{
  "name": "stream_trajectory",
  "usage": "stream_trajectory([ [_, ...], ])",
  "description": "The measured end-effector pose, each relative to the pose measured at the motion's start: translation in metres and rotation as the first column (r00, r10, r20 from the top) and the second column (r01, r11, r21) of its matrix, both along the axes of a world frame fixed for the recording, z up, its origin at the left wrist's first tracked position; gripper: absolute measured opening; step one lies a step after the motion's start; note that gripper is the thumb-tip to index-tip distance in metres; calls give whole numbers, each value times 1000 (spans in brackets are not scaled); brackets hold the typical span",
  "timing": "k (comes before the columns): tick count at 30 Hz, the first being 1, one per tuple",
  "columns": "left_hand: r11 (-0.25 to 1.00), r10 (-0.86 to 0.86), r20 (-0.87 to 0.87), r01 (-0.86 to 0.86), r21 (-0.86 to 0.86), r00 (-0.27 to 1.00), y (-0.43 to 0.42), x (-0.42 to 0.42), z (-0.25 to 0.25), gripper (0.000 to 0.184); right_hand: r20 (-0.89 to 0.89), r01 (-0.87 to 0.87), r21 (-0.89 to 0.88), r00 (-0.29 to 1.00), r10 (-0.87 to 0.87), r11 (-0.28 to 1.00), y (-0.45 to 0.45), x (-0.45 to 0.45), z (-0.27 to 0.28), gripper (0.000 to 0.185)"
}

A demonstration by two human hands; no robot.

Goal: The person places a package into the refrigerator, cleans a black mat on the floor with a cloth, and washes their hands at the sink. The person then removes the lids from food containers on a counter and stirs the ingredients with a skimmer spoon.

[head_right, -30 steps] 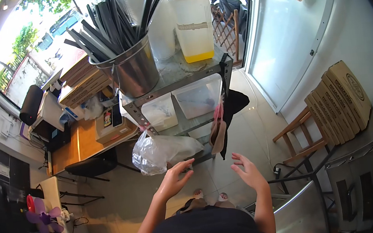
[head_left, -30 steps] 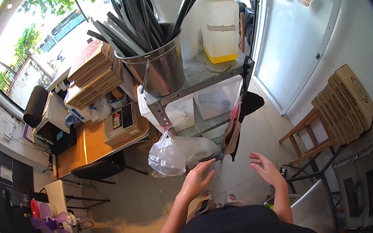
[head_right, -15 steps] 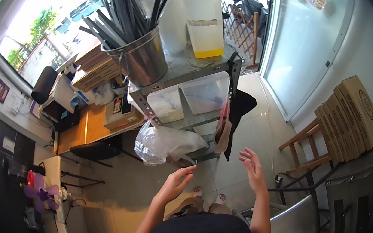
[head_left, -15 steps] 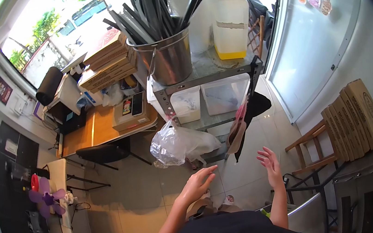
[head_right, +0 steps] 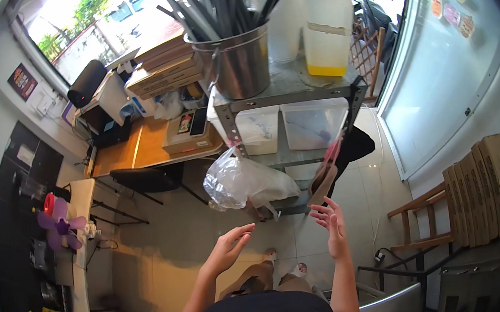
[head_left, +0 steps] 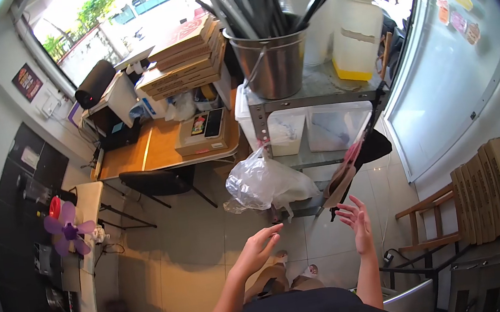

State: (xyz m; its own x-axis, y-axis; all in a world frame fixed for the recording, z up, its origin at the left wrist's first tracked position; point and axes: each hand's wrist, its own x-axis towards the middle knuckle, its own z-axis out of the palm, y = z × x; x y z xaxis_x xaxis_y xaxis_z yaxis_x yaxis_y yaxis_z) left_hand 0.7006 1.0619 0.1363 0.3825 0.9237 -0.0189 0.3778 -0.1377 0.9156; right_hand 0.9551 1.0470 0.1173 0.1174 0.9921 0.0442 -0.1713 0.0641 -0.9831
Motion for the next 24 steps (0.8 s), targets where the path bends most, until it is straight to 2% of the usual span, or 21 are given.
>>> stream_trajectory([
  [3,998,57,41,-56,-12,998,-4,-15,-1,28,-13,-66,27,998,67,997,8,-14,4,65],
  [6,981,163,118,-148,-128,980,-1,-34,6,28,6,-115,49,993,115,992,18,-33,13,69],
  [13,973,232,244,-225,-57,942,34,-97,1,28,-21,-248,121,968,252,961,50,-104,44,78],
  [19,956,286,260,-294,-7,922,64,-199,5,28,-13,-403,183,911,412,897,100,-214,62,81],
  [24,891,435,261,-453,9,862,81,-297,10,29,-48,-535,164,834,549,828,147,-306,58,80],
])
